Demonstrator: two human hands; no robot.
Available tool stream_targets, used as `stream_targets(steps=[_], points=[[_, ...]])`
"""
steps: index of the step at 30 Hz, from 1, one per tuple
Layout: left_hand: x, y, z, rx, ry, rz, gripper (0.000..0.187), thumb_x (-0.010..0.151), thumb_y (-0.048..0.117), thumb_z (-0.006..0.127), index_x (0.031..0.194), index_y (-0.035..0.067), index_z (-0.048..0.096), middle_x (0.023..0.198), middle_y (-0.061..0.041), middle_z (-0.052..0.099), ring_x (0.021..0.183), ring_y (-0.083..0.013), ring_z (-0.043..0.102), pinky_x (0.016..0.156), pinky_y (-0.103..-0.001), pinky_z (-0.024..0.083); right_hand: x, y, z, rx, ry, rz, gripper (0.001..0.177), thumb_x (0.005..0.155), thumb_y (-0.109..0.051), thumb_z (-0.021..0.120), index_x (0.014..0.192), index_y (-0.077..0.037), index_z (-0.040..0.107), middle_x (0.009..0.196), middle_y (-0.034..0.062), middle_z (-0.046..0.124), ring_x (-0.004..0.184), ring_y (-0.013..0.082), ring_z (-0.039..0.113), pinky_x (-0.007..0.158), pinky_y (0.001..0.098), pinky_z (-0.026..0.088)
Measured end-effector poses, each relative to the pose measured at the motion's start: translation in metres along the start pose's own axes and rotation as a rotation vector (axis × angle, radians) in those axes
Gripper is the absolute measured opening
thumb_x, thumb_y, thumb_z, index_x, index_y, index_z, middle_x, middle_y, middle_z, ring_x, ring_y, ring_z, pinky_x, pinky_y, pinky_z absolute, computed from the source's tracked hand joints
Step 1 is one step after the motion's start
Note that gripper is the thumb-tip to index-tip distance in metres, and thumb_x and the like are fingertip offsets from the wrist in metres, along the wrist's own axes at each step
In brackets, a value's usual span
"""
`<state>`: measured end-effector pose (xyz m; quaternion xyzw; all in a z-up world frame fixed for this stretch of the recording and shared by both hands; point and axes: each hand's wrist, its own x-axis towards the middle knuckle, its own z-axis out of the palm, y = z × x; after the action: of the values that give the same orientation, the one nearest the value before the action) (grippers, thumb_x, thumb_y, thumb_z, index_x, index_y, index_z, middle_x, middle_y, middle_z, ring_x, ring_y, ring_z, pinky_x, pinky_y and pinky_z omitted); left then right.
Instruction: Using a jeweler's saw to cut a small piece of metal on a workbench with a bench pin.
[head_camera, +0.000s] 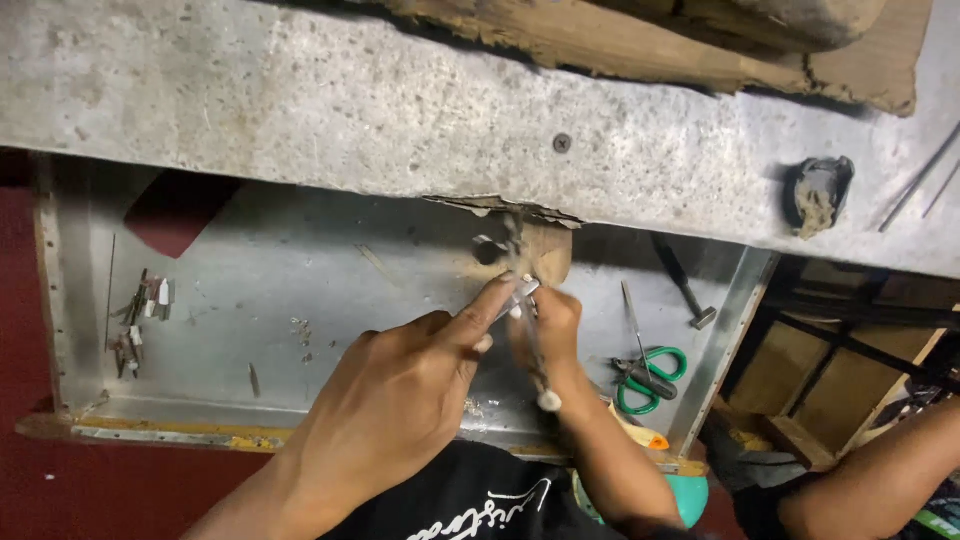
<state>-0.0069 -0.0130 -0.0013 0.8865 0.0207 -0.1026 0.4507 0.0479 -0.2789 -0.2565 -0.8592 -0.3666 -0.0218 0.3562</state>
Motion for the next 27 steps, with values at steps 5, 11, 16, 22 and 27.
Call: stream_targets(steps=[5,11,16,22,27], points=[[-0.003,-0.001,0.0,-0.032,-0.057,-0.031,0.069,0.092,0.007,0.057,0.158,0.015,0.039,0.098,-0.009,0.077,0.072,-0.0363,0.073,0.053,-0.052,0.056,0.043,-0.063,-0.036,0.185,-0.01,0.285,0.018,0.074,0.003,0.046,0.069,-0.012,0.038,0.059,-0.0026,0.029,0.055,0.0128,0.024,0.047,0.033,0.024],[-0.005,0.008,0.004,-0.054,0.097,0.034,0.06,0.09,-0.002,0.056,0.15,0.007,0.051,0.098,-0.012,0.077,0.074,-0.0367,0.073,0.06,-0.05,0.058,0.049,-0.054,-0.012,0.108,0.079,0.224,0.027,0.064,-0.002,0.046,0.054,-0.012,0.023,0.057,0.0022,0.013,0.055,0.017,0.014,0.046,0.0397,0.013],[-0.013,0.006,0.002,-0.025,-0.01,-0.019,0.061,0.099,0.01,0.054,0.158,0.017,0.041,0.094,-0.008,0.07,0.066,-0.0365,0.066,0.051,-0.052,0.052,0.069,-0.073,-0.062,0.208,-0.234,0.308,0.019,0.089,-0.013,0.052,0.071,-0.017,0.056,0.059,-0.0021,0.051,0.052,0.0136,0.048,0.053,0.0339,0.038],[-0.021,0.005,-0.002,-0.088,-0.099,-0.065,0.062,0.101,0.012,0.048,0.161,0.019,0.034,0.11,-0.007,0.07,0.064,-0.0345,0.066,0.049,-0.048,0.05,0.078,-0.054,-0.066,0.472,-0.419,0.274,0.024,0.097,-0.02,0.056,0.074,-0.018,0.056,0.064,-0.0103,0.047,0.059,0.0044,0.041,0.059,0.027,0.032],[-0.02,0.003,0.001,-0.091,-0.031,-0.008,0.06,0.101,0.011,0.049,0.159,0.017,0.037,0.113,-0.008,0.071,0.07,-0.0354,0.068,0.051,-0.049,0.053,0.077,-0.051,-0.067,0.672,-0.443,0.394,0.03,0.084,-0.004,0.049,0.065,-0.02,0.033,0.065,-0.0097,0.032,0.064,0.0044,0.027,0.056,0.0281,0.02]])
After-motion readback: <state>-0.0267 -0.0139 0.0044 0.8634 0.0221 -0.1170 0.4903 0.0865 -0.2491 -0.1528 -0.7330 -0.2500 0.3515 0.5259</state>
